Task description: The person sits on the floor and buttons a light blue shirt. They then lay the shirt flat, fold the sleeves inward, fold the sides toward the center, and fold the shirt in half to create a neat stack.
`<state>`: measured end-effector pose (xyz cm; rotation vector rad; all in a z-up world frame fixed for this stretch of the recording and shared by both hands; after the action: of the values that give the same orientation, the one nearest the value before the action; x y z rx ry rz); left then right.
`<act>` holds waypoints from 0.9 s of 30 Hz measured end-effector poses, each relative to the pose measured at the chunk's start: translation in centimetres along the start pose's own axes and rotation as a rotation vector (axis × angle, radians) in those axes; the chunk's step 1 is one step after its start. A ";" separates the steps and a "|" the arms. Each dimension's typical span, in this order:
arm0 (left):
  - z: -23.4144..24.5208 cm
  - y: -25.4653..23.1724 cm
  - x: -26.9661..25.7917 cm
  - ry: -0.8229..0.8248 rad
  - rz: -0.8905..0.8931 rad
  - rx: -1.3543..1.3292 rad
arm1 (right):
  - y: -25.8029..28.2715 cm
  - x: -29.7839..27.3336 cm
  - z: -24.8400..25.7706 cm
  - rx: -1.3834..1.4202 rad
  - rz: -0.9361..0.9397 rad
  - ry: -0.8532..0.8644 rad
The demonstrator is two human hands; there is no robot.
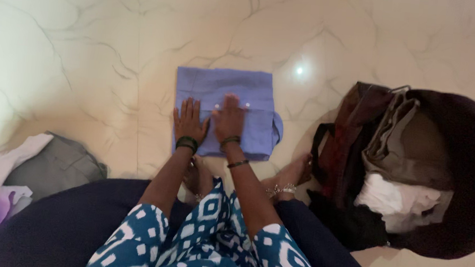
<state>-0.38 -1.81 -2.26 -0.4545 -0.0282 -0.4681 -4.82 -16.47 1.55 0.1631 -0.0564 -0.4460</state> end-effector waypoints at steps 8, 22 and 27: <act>1.2 -0.5 0.0 0.007 -0.019 0.011 | -1.4 -0.3 -2.6 -0.018 0.164 -0.023; 0.7 -0.1 -0.6 0.063 -0.080 0.016 | -9.5 -3.0 0.2 -0.032 -0.222 0.082; 1.2 0.4 -1.9 0.056 -0.110 -0.008 | -10.6 -6.0 1.0 -0.026 -0.345 -0.011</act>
<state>-1.82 -0.16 -1.60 -0.4490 0.0025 -0.5894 -14.81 -23.42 0.62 0.1447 -0.0327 -0.7915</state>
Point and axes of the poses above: each hand's wrist, its own x-axis towards the middle knuckle, its own z-axis out of the back of the hand, y = z × x, the point moved 2 cm from there along x, towards the middle knuckle, and after that the axes turned 8 degrees about -x, right-handed, at the moved point
